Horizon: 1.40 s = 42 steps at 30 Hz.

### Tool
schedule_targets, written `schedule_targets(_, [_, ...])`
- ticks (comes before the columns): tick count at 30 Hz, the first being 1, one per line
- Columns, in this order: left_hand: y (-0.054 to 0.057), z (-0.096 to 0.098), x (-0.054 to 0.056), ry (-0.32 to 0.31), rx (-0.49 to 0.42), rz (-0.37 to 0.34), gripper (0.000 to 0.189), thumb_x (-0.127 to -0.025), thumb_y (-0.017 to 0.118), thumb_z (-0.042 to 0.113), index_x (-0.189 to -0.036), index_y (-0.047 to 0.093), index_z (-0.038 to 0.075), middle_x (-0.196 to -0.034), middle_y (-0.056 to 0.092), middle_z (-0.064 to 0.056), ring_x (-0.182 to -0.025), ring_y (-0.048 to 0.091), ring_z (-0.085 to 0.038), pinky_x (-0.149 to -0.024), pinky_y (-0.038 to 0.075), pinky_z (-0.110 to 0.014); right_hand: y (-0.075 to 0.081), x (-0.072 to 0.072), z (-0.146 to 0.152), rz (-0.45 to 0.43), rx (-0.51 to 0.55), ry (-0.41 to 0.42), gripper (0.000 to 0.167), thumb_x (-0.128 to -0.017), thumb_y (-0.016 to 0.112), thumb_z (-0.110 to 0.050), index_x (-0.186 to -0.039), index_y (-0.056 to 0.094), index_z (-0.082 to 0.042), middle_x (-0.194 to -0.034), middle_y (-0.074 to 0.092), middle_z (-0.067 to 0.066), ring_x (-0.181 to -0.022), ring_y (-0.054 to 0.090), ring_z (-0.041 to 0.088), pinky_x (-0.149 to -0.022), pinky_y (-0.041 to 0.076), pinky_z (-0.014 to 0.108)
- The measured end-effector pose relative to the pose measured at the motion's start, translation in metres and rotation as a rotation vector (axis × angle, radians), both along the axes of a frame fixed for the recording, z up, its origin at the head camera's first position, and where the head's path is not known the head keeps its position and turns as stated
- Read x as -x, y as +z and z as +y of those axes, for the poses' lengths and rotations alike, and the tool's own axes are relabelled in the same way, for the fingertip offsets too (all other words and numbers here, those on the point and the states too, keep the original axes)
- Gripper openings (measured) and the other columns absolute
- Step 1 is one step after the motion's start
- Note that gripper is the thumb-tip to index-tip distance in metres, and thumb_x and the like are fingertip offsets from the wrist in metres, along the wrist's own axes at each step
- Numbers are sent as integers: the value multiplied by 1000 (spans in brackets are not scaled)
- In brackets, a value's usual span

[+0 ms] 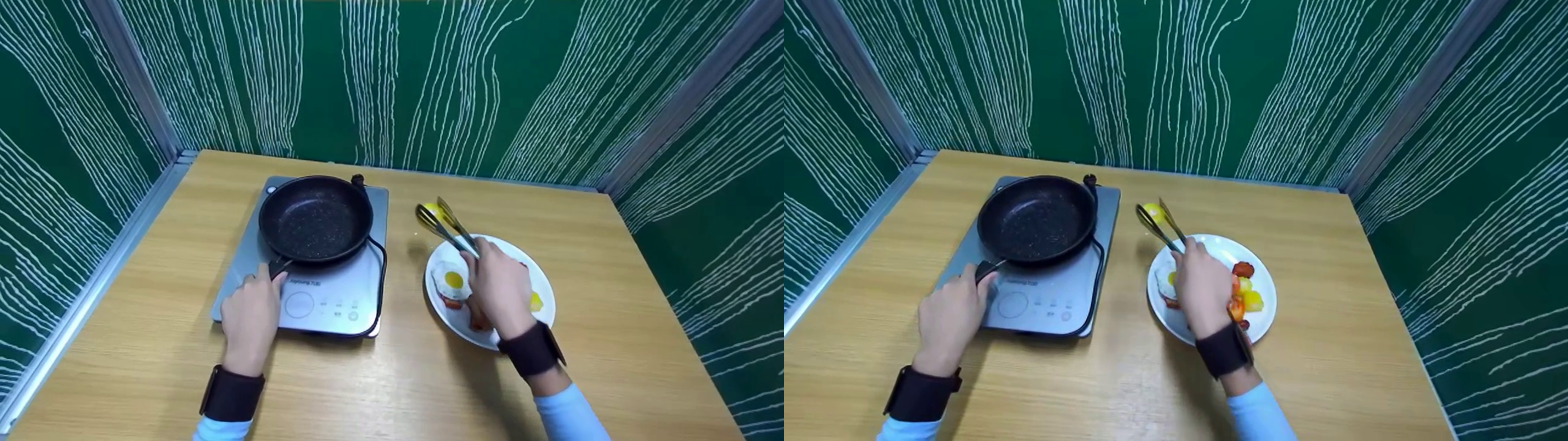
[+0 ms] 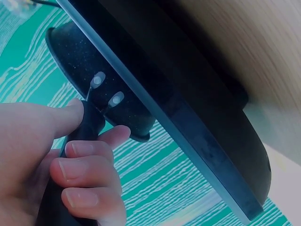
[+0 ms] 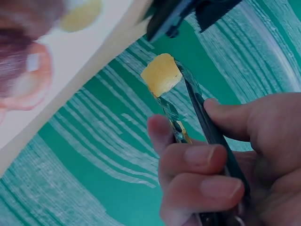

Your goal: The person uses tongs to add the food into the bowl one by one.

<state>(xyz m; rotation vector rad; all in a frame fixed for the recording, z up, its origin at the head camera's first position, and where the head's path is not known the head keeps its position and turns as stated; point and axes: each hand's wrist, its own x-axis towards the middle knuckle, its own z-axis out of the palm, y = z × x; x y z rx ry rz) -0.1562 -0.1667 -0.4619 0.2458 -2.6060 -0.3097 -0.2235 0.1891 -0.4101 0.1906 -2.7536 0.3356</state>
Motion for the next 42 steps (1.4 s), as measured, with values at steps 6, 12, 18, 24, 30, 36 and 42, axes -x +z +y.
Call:
schedule_targets(6, [0,0,0,3,7,7,39,-102,62,33,-108,64,-5,-69,63,-21,-49,61,-37,-44,47,-47,15,18,-34,40,24,78,33,-103,62,-33,-116,65,-3,-82,67,15,-61,60,33,-54,49,48])
schedule_targets(12, [-2,0,1,12,38,19,39,-102,63,34,-107,65,-4,-66,62,-19,-46,59,-34,-41,45,-44,20,36,-69,91,23,135,30,-102,62,-34,-112,66,-5,-77,67,12,-59,62,35,-52,49,50])
schedule_targets(18, [-2,-1,0,10,18,4,39,-102,62,35,-110,65,-4,-69,64,-20,-49,61,-36,-43,47,-46,20,49,-104,41,6,166,34,-104,58,-37,-115,65,-6,-80,68,12,-62,64,32,-54,51,48])
schedule_targets(24, [-2,-1,1,7,25,12,40,-102,62,35,-109,64,-4,-69,64,-20,-49,62,-36,-44,48,-47,15,60,-133,26,-5,199,33,-105,56,-37,-109,64,-5,-83,67,13,-66,67,35,-57,52,51])
schedule_targets(30, [-2,-2,1,11,32,15,41,-102,62,36,-110,65,-3,-69,64,-19,-49,62,-35,-43,48,-46,6,69,-152,-34,-19,212,33,-105,55,-38,-110,63,-6,-89,70,13,-73,70,36,-62,55,51])
schedule_targets(36, [-3,-2,2,13,31,15,40,-101,63,36,-111,66,-3,-70,65,-20,-49,62,-35,-44,48,-46,-2,71,-161,-72,-39,229,33,-106,55,-36,-116,65,-7,-96,73,13,-79,71,35,-66,56,50])
schedule_targets(42, [-3,-2,2,16,56,34,40,-101,63,35,-107,65,-4,-67,63,-20,-48,61,-35,-43,47,-45,-5,71,-167,-81,-71,224,34,-105,56,-37,-121,65,-8,-100,73,13,-82,73,36,-69,58,51])
